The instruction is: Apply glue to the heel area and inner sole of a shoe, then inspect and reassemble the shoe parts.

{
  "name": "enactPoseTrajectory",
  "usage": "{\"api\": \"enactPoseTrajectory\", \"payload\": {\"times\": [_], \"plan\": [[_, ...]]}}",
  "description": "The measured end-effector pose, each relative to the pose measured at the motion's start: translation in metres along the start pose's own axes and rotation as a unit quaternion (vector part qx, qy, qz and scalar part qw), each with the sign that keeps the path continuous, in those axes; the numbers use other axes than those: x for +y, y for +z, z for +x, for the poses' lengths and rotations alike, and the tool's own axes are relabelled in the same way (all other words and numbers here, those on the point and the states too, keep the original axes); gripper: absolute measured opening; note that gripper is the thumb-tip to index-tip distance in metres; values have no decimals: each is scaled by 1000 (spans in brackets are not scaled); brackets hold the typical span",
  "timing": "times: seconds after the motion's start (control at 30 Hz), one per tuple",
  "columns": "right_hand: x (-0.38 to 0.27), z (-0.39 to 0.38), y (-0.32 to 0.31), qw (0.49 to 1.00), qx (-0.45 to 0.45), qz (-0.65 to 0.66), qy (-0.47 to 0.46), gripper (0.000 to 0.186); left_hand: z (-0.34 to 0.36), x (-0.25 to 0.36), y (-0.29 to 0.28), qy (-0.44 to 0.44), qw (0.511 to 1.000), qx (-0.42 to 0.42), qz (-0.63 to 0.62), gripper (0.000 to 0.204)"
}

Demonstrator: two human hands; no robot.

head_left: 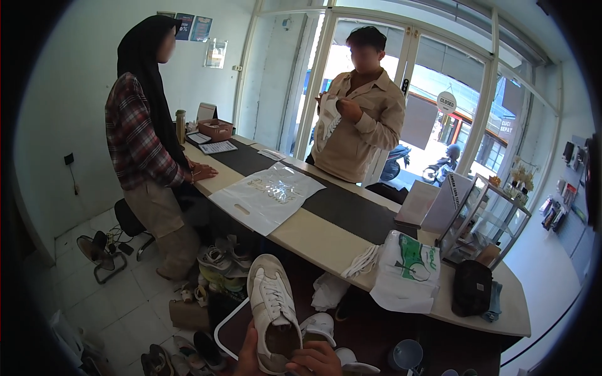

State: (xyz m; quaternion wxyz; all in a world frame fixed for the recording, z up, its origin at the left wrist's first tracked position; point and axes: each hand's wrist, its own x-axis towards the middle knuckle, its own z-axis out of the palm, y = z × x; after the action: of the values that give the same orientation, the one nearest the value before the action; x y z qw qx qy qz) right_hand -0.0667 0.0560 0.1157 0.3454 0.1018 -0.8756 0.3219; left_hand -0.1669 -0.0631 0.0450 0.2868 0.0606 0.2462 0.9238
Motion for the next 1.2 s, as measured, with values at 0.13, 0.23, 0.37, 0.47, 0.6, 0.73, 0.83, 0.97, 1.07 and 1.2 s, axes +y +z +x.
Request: {"api": "enactPoseTrajectory", "payload": {"times": [0.13, 0.23, 0.37, 0.47, 0.6, 0.73, 0.83, 0.97, 1.07, 1.2], "plan": [[-1, -2, 0, 999, -12, 5, 30, 16, 1, -4, -10, -22, 998, -44, -45, 53], [0, -1, -2, 998, -42, 25, 37, 16, -1, -5, -11, -13, 999, -12, -29, 52], [5, 4, -4, 991, -105, 67, 45, 16, 1, -6, -11, -22, 998, 15, -59, 52], [11, 7, -5, 985, -140, 85, 56, 17, 4, -1, -11, -30, 997, 54, -53, 52], [12, 12, -4, 980, -164, 95, 66, 18, 4, 14, -6, -6, 1000, -5, -16, 57], [2, 15, -6, 981, -140, 109, 73, 16, -1, 20, 1, -2, 1000, -13, -3, 64], [-4, 16, -8, 973, -148, 134, 117, 18, -3, 18, -1, -21, 999, 13, -28, 52], [-1, 15, -7, 970, -149, 141, 132, 21, 4, 10, -8, 14, 999, 0, -33, 51], [3, 13, -6, 975, -145, 126, 110, 21, 4, 8, -9, 27, 999, -26, -13, 50], [4, 9, -6, 978, -125, 131, 99, 20, 1, 9, -9, 21, 1000, -5, 1, 49]]}}
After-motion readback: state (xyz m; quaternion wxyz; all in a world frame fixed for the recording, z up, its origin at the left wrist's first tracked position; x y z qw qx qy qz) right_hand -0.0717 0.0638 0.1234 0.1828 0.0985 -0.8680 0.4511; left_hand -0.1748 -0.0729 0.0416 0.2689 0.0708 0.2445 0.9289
